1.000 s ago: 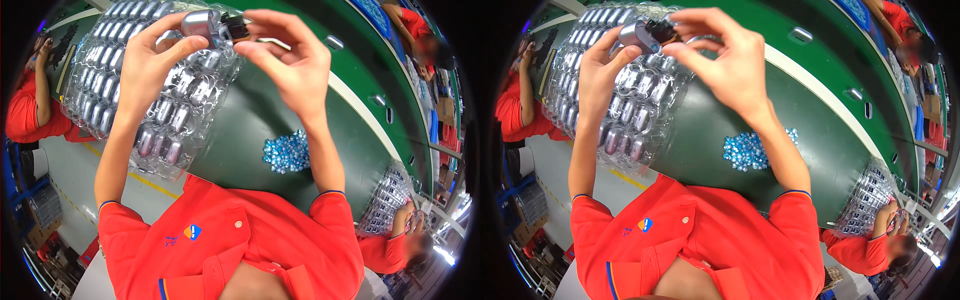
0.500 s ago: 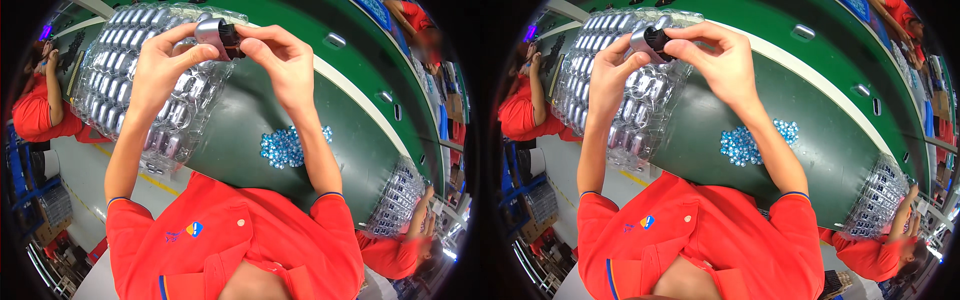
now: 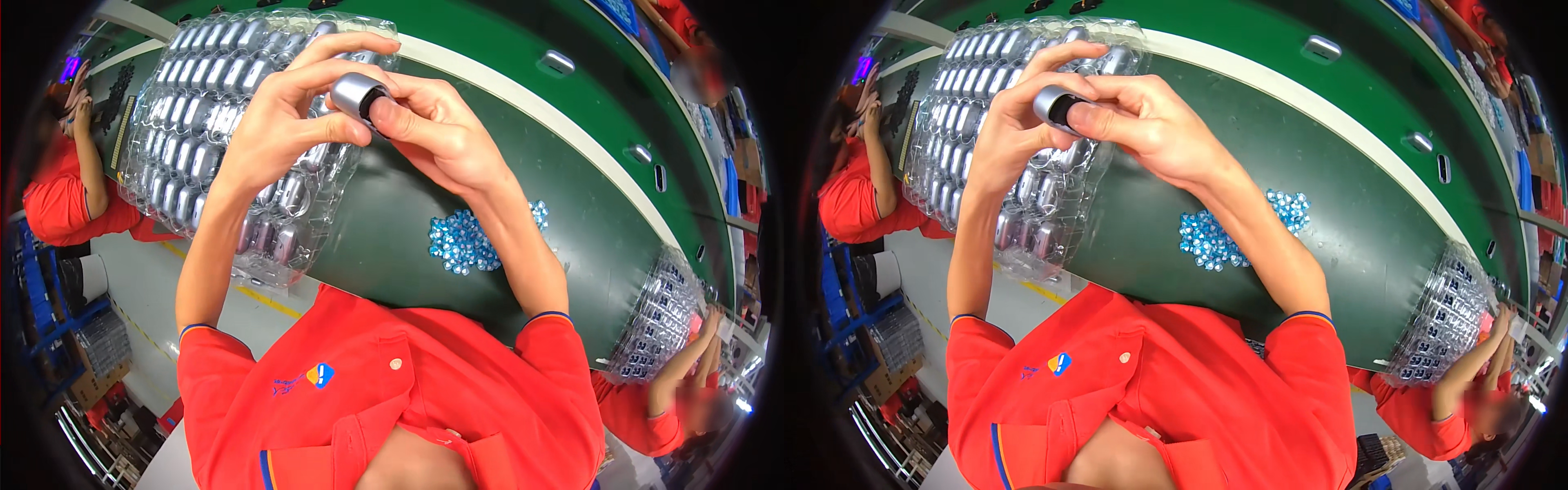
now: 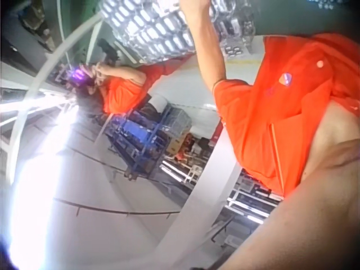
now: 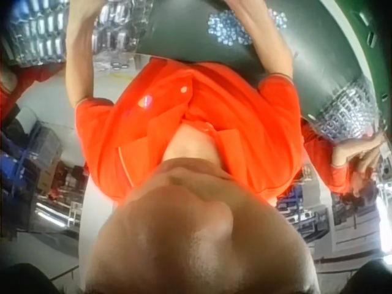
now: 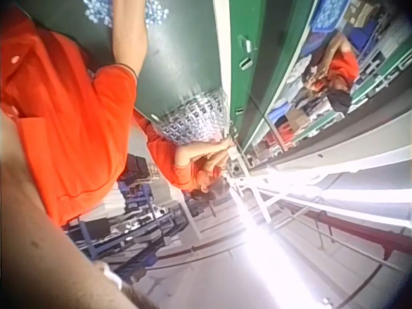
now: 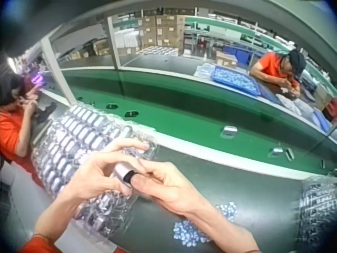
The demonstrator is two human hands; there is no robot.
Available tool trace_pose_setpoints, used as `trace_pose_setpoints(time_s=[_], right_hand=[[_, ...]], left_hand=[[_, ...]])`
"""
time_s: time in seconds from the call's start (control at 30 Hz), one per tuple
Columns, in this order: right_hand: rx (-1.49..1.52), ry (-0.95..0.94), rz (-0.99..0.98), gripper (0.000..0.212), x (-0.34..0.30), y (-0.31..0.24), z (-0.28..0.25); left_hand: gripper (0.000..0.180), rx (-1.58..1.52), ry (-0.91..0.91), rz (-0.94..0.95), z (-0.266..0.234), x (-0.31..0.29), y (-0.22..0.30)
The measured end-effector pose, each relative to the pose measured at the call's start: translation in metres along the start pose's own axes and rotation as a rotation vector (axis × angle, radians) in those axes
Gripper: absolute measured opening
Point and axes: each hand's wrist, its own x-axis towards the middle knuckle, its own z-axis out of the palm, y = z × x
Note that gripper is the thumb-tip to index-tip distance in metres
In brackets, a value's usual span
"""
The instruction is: Picking small blue electronic components and inserting them into silver cylindrical housings on an assembly line.
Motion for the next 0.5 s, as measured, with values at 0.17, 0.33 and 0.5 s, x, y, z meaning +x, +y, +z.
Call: trace_pose_setpoints(time_s=[0.17, 0.33, 0.5], right_hand=[[-0.013, 0.127, -0.034, 0.042, 0.001, -0.005, 0.008], [0.075, 0.161, 0.0, 0.032, 0.031, -0.004, -0.002], [-0.824, 0.501, 0.013, 0.033, 0.059, -0.025, -0.113]], left_hand=[[0.042, -0.121, -0.035, -0.079, -0.003, 0.007, -0.003], [0.044, -0.117, 0.05, -0.212, -0.027, 0.013, -0.025], [0.043, 0.842, 0.261, -0.182, -0.133, 0.038, -0.084]])
